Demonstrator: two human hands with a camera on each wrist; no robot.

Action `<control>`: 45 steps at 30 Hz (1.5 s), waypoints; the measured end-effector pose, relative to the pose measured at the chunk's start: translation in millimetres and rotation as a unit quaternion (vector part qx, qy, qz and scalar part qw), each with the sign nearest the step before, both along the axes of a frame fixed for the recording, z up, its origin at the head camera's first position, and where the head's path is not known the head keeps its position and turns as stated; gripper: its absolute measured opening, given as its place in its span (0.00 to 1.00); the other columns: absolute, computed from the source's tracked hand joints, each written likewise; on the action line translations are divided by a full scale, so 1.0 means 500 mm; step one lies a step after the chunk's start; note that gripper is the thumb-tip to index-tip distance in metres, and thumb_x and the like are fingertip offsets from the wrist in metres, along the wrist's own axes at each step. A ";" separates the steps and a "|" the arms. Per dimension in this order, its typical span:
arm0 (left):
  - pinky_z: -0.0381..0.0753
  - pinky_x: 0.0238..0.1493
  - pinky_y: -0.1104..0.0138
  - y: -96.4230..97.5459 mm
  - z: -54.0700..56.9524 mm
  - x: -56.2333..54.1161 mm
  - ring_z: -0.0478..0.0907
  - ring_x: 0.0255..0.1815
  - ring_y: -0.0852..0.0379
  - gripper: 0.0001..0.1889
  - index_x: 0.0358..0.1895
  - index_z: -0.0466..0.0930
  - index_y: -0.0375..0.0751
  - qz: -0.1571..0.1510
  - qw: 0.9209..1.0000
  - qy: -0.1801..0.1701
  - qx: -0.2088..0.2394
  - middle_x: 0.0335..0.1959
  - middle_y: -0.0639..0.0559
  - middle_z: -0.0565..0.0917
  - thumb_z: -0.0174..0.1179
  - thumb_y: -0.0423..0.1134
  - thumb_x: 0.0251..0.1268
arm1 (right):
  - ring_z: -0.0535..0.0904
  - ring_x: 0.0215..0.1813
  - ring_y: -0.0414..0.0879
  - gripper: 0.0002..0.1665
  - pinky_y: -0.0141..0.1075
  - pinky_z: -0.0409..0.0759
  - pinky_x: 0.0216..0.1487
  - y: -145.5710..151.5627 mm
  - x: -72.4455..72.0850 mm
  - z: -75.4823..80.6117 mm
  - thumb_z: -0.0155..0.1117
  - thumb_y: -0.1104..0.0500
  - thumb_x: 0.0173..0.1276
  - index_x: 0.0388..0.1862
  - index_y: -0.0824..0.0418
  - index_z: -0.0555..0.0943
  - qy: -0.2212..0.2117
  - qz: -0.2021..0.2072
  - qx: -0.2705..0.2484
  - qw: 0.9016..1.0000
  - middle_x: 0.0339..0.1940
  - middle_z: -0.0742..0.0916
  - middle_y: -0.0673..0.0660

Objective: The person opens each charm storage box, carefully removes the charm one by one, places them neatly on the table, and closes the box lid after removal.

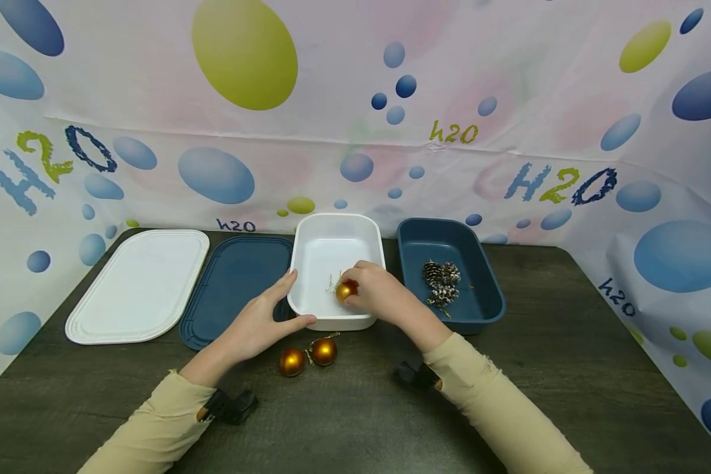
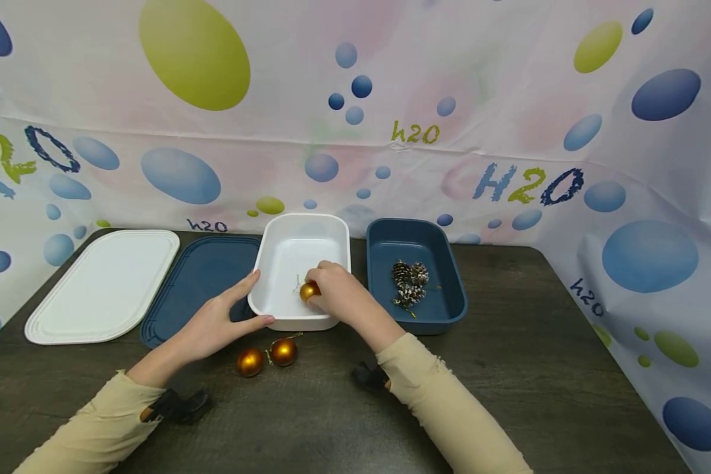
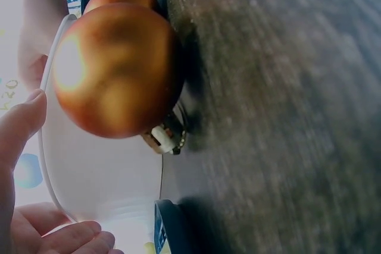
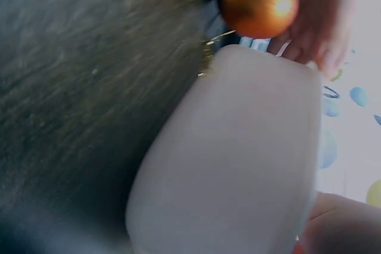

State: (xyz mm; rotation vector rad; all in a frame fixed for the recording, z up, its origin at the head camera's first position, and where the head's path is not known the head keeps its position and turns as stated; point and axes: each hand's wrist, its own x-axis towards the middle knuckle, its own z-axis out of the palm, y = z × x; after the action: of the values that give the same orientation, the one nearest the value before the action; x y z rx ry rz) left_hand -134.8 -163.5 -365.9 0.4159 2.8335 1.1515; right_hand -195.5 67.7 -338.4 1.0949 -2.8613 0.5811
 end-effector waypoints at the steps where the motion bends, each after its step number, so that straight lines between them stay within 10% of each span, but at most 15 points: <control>1: 0.58 0.64 0.41 0.000 0.000 0.000 0.48 0.74 0.39 0.53 0.76 0.46 0.41 0.000 1.000 0.000 0.000 0.76 0.45 0.48 0.60 0.66 0.56 | 0.77 0.40 0.46 0.14 0.35 0.78 0.43 0.003 0.003 0.002 0.72 0.61 0.59 0.44 0.62 0.84 -0.001 0.003 -0.013 1.000 0.39 0.83 0.55; 20: 0.58 0.65 0.42 0.002 -0.002 -0.001 0.49 0.74 0.39 0.52 0.76 0.47 0.41 0.000 1.000 0.011 -0.002 0.76 0.45 0.49 0.61 0.65 0.56 | 0.80 0.43 0.42 0.18 0.34 0.80 0.43 0.087 0.117 0.024 0.70 0.56 0.62 0.50 0.58 0.81 -0.010 0.050 -0.166 0.985 0.44 0.83 0.49; 45: 0.58 0.64 0.41 0.000 -0.003 -0.001 0.48 0.74 0.39 0.53 0.77 0.46 0.42 0.000 1.000 0.006 -0.002 0.76 0.45 0.48 0.60 0.67 0.56 | 0.80 0.49 0.41 0.20 0.35 0.79 0.48 0.087 0.142 -0.041 0.68 0.57 0.64 0.54 0.60 0.80 -0.018 0.085 -0.087 0.992 0.48 0.84 0.51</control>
State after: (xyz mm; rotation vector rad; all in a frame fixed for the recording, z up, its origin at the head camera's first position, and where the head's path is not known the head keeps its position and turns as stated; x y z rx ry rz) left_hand -135.5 -163.4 -367.2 0.4253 2.8453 1.1481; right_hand -124.5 111.3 -358.7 1.3179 -2.7000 0.8489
